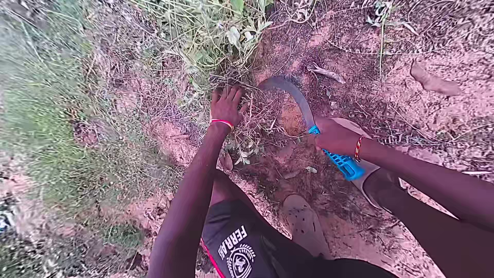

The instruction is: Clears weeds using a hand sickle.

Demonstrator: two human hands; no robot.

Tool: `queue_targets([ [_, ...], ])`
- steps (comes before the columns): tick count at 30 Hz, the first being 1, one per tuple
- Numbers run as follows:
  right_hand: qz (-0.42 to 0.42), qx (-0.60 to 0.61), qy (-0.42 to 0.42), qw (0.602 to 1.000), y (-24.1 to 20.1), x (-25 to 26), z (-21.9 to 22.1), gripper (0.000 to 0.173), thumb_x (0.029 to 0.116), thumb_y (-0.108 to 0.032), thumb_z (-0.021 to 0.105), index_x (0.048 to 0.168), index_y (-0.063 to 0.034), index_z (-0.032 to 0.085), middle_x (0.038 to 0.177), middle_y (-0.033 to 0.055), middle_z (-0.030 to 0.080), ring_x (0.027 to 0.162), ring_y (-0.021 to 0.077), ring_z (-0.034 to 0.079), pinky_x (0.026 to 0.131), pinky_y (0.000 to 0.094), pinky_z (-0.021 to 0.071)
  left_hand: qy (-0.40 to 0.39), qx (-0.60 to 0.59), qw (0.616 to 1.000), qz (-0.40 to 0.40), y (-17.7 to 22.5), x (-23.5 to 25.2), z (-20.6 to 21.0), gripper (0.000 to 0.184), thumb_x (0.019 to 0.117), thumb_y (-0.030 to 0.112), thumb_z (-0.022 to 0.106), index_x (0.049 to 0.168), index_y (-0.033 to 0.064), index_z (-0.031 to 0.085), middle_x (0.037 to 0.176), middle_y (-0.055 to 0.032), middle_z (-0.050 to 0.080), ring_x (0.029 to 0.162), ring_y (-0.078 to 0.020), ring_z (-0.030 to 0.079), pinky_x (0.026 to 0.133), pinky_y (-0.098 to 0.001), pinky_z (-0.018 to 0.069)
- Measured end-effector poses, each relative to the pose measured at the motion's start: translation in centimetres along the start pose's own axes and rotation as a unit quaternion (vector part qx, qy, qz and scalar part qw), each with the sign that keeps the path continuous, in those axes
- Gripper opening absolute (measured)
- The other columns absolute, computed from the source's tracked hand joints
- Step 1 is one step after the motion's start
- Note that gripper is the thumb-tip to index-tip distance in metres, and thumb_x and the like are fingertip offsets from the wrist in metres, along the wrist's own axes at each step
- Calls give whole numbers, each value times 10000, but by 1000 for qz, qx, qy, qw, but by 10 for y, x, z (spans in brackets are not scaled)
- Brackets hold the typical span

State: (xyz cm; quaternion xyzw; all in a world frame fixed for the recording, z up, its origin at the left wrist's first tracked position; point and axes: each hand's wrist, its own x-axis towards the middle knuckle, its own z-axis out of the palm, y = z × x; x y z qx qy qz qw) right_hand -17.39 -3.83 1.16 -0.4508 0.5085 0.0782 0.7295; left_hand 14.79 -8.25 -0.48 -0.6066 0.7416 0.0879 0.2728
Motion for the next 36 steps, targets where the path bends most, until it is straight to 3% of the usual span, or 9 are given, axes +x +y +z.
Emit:
queue_targets([
  [5,23,33,-18,999,12,-36,0,265,1056,-141,558,1299,-67,482,776,94,557,550,157,571,530,309,525,-29,-10,999,-10,2,3,7,580,1078,488,409,1541,143,459,1643,-77,397,1537,-325,324,1196,-664,208],
  [9,7,-25,6,1000,-9,-13,-6,190,1047,-109,564,1207,-20,517,785,124,576,573,190,574,558,346,519,-49,-35,996,-60,19,10,-1,577,1072,459,443,1563,155,431,1672,-65,346,1573,-312,238,1223,-659,130],
  [12,14,-30,-9,999,-17,8,-1,208,1039,-89,571,1216,3,509,774,136,584,561,192,575,550,342,521,-51,-65,992,-100,21,14,-7,536,1070,421,478,1541,165,467,1655,-68,374,1567,-310,250,1217,-677,127],
  [14,40,-10,-21,999,-12,-12,5,174,1064,-118,544,1197,-22,485,722,87,541,523,140,550,515,278,506,-57,-77,990,-102,19,13,-4,561,1078,467,457,1538,146,472,1644,-108,389,1556,-337,278,1211,-683,143],
  [19,59,12,-27,998,-10,-33,8,207,1073,-171,543,1230,-55,474,795,97,547,577,157,569,557,302,521,-87,-84,988,-93,15,12,-6,571,1075,520,433,1564,225,432,1654,-73,374,1551,-328,287,1197,-701,153],
  [25,35,-12,-18,999,-18,4,11,182,1051,-95,551,1187,5,483,743,119,535,542,175,560,539,315,518,-91,-81,987,-104,17,11,-12,556,1089,480,419,1536,152,461,1661,-79,358,1556,-324,274,1199,-695,153],
  [28,45,0,-18,999,-8,-17,15,207,1060,-128,553,1224,-24,480,740,89,537,534,140,543,530,281,499,-80,-92,988,-95,14,13,-2,563,1088,497,406,1552,179,447,1668,-59,350,1563,-321,260,1190,-709,165],
  [32,65,-16,-39,997,-19,-63,14,239,1061,-170,555,1252,-50,477,794,102,554,588,175,574,560,335,516,-99,-91,985,-105,-1,8,6,564,1086,508,383,1557,202,434,1672,-38,345,1566,-292,259,1211,-680,166],
  [36,80,-55,-3,995,-2,-100,-27,165,1064,-187,563,1165,-63,524,721,80,570,523,144,566,502,298,506,-122,-110,977,-137,5,10,14,592,1093,482,386,1578,143,398,1651,-165,354,1540,-382,295,1213,-689,149],
])
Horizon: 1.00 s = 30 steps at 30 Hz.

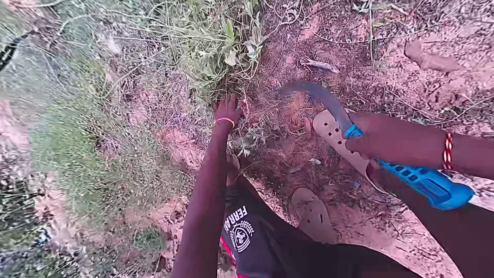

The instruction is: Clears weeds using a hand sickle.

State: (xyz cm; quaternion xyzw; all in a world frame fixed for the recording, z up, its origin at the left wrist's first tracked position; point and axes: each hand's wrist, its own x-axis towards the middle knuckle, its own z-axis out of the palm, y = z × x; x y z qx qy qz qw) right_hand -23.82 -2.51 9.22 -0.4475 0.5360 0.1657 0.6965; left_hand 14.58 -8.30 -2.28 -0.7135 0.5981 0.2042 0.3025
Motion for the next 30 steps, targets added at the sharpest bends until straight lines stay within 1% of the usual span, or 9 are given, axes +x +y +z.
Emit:
queue_targets([
  [4,-61,53,13,997,-16,30,11,210,1045,-135,574,1226,-44,518,757,111,579,555,177,574,537,333,506,11,61,998,-21,12,-5,-16,543,1058,311,528,1556,124,421,1631,-197,371,1505,-421,342,1180,-709,202],
  [8,-78,99,64,990,-21,42,21,258,1052,-129,567,1278,-23,503,770,123,571,569,192,586,556,352,527,139,-10,988,68,65,-38,-10,509,977,109,606,1474,44,520,1577,-175,463,1506,-402,355,1184,-714,178],
  [10,-89,116,109,983,-17,42,13,251,1053,-130,570,1266,-10,513,774,132,581,576,213,592,559,381,529,115,-33,986,113,84,-53,0,523,1025,208,558,1517,53,471,1593,-158,451,1503,-361,378,1220,-663,163],
  [12,-80,138,139,977,-11,42,-2,233,1059,-141,567,1249,-21,504,786,127,589,586,215,604,567,390,541,71,-51,987,131,93,-66,14,710,1016,382,612,1603,102,326,1654,-179,336,1508,-409,348,1164,-746,202],
  [14,-68,166,157,971,-6,47,-16,185,1050,-141,579,1190,-42,509,743,103,584,553,198,608,531,368,554,52,-3,990,131,89,-68,27,936,877,480,769,1622,165,298,1673,-206,265,1523,-457,280,1111,-813,202],
  [16,-63,180,153,970,-1,46,-25,157,1051,-136,577,1157,-45,505,717,92,573,539,191,606,523,360,558,37,49,991,123,80,-69,32,1013,765,426,879,1602,191,358,1676,-185,268,1536,-437,261,1115,-812,190],
  [20,-69,173,103,977,3,35,-31,87,1038,-83,581,1102,-42,539,663,78,561,494,164,586,484,305,541,51,119,979,156,53,-70,31,762,675,2,870,1382,133,618,1541,-147,489,1459,-453,383,1064,-829,262],
  [26,-58,60,-18,996,0,52,-15,175,1044,-129,590,1183,-60,511,730,91,580,542,184,601,521,328,546,84,139,967,198,8,-73,36,498,808,57,788,1296,119,711,1437,-130,603,1412,-434,449,1111,-750,281],
  [30,-58,9,-26,998,0,57,5,204,1043,-130,590,1208,-34,519,722,120,572,517,190,578,518,336,523,118,114,963,215,0,-75,33,525,770,-47,760,1269,113,728,1405,-112,632,1400,-423,469,1099,-731,307],
])
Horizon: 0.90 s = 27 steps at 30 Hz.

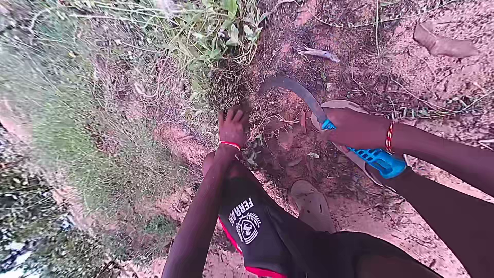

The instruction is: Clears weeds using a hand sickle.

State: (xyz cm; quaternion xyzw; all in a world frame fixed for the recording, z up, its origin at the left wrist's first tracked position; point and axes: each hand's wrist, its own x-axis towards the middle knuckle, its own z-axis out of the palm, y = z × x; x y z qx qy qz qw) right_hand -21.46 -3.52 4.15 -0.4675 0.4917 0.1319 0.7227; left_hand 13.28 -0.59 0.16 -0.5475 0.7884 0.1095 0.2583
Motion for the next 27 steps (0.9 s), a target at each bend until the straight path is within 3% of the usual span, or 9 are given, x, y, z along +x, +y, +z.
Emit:
queue_targets([
  [3,3,6,3,1000,8,-21,-10,152,1044,-113,578,1171,-42,536,685,113,578,492,181,575,480,311,511,-5,-13,1000,-11,-1,2,-11,608,737,-125,709,1297,110,713,1419,-100,628,1403,-433,457,1071,-713,340],
  [7,27,11,-3,1000,36,-72,-43,120,1042,-137,584,1157,-104,572,648,74,602,471,153,574,443,280,499,-7,-45,998,-41,-6,20,-11,444,876,-63,635,1274,110,730,1399,-119,644,1387,-433,474,1067,-687,348],
  [9,21,11,44,999,48,-80,-40,141,1037,-147,600,1173,-115,579,646,75,600,470,164,571,439,300,499,0,-48,998,-40,-4,18,-9,445,869,-53,649,1273,118,727,1399,-116,638,1387,-439,466,1060,-702,352],
  [13,-19,64,81,995,29,-41,-32,195,1035,-100,590,1223,-72,545,708,78,587,512,171,588,488,322,533,28,-79,996,-16,-6,19,-4,434,834,-87,622,1223,62,743,1376,-146,653,1367,-451,486,1055,-699,341],
  [17,-20,47,-2,999,20,11,-10,131,1028,-74,588,1136,-25,531,713,111,578,509,192,592,500,330,538,80,-108,989,67,-24,7,3,406,779,-110,591,1130,3,760,1293,-164,700,1320,-457,540,1006,-687,383],
  [21,-16,-20,22,999,26,-8,1,207,1040,-116,598,1232,-55,549,703,111,585,511,187,578,502,334,513,82,-121,987,65,-22,7,3,423,771,-110,631,1147,31,766,1296,-135,708,1301,-455,558,998,-679,396],
  [27,-17,-135,67,988,0,-16,8,219,1015,-165,626,1210,-78,577,708,91,594,575,217,604,537,408,506,136,-146,978,56,-21,6,19,354,821,-45,586,1111,29,775,1248,-120,730,1282,-420,582,1022,-653,397],
])
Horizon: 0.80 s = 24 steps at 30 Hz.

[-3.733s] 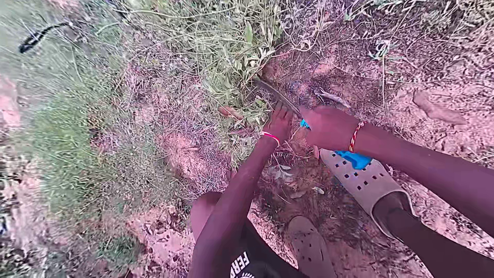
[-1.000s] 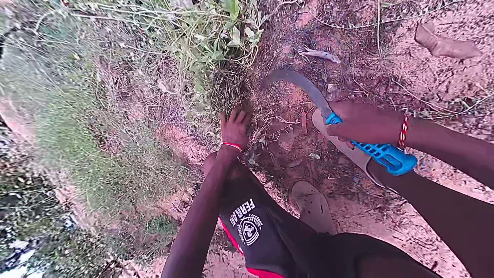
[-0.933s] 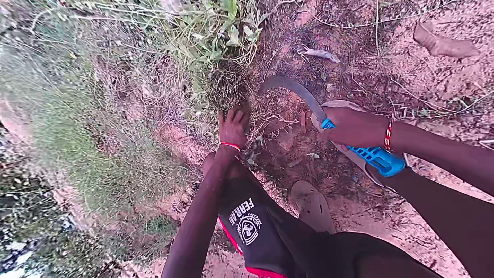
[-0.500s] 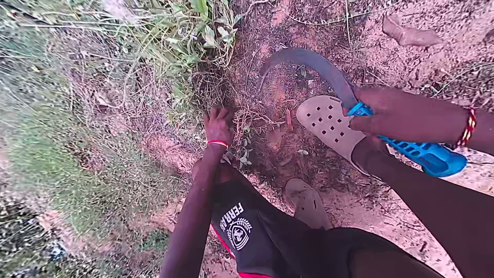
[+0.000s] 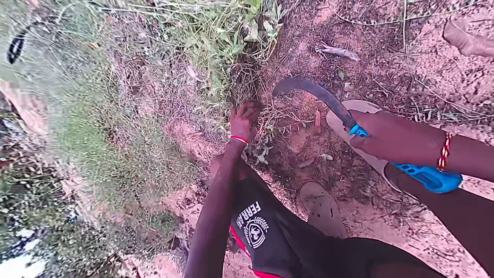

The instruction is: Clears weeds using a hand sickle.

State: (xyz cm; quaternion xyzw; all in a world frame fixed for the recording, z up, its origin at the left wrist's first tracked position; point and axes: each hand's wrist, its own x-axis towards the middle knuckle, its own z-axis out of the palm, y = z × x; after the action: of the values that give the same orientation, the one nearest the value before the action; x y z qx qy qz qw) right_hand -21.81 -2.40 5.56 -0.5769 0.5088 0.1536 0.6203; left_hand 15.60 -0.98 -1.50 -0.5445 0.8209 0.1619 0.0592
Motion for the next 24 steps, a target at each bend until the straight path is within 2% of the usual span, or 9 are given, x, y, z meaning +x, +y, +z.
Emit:
queue_targets([
  [1,-5,-7,9,1000,-3,6,0,231,1011,-149,633,1217,-59,578,715,102,597,579,228,609,532,413,511,11,-5,1000,-3,0,-2,2,347,831,-28,569,1105,24,775,1245,-125,731,1281,-417,588,1030,-660,395],
  [4,-3,-46,4,999,-4,28,-3,252,1022,-151,616,1235,-31,556,827,147,620,719,304,642,636,478,527,21,-5,1000,9,-2,-3,2,351,800,-42,576,1085,10,774,1232,-142,734,1266,-428,601,991,-674,415],
  [7,0,-32,-2,999,13,4,-5,233,1018,-166,638,1205,-43,573,769,118,606,633,256,620,578,439,520,9,-8,1000,11,-10,-4,-6,376,740,-83,618,1076,-4,766,1233,-151,730,1255,-440,597,957,-665,423],
  [10,24,-48,10,999,37,-52,-23,175,1004,-198,665,1144,-119,597,749,36,592,630,172,590,567,385,492,38,-29,999,11,-14,-1,4,344,816,-3,531,1075,-22,755,1223,-177,726,1234,-450,605,971,-656,424],
  [12,14,-30,49,998,50,-67,-21,160,987,-194,691,1096,-132,591,711,12,576,597,146,571,528,358,471,59,-30,998,10,-16,-4,9,347,852,17,496,1076,-15,758,1216,-169,731,1238,-434,607,993,-647,418],
  [15,8,42,74,996,49,-47,-24,180,1005,-135,643,1173,-113,583,744,39,585,596,166,580,529,365,487,56,-38,998,14,-14,9,10,357,878,26,470,1087,-15,756,1221,-176,725,1240,-429,602,999,-649,404],
  [18,-30,103,26,994,39,-12,-19,186,1021,-124,609,1198,-82,565,760,66,588,565,172,581,530,359,514,52,-62,997,13,-12,10,8,352,904,39,449,1075,-36,748,1203,-203,721,1220,-433,614,976,-651,415],
  [21,-19,70,-28,997,34,10,-8,213,1030,-142,607,1226,-68,568,763,102,595,563,209,586,539,395,519,74,-115,991,-18,-11,7,8,345,916,-7,442,1057,-59,752,1202,-216,724,1245,-423,612,1064,-624,401],
  [24,-28,34,-19,999,47,-3,-3,216,1030,-153,609,1225,-70,565,743,90,593,558,203,585,522,381,503,77,-146,986,-36,-7,2,7,357,886,-8,429,1020,-78,752,1203,-246,712,1238,-442,608,1078,-612,395],
])
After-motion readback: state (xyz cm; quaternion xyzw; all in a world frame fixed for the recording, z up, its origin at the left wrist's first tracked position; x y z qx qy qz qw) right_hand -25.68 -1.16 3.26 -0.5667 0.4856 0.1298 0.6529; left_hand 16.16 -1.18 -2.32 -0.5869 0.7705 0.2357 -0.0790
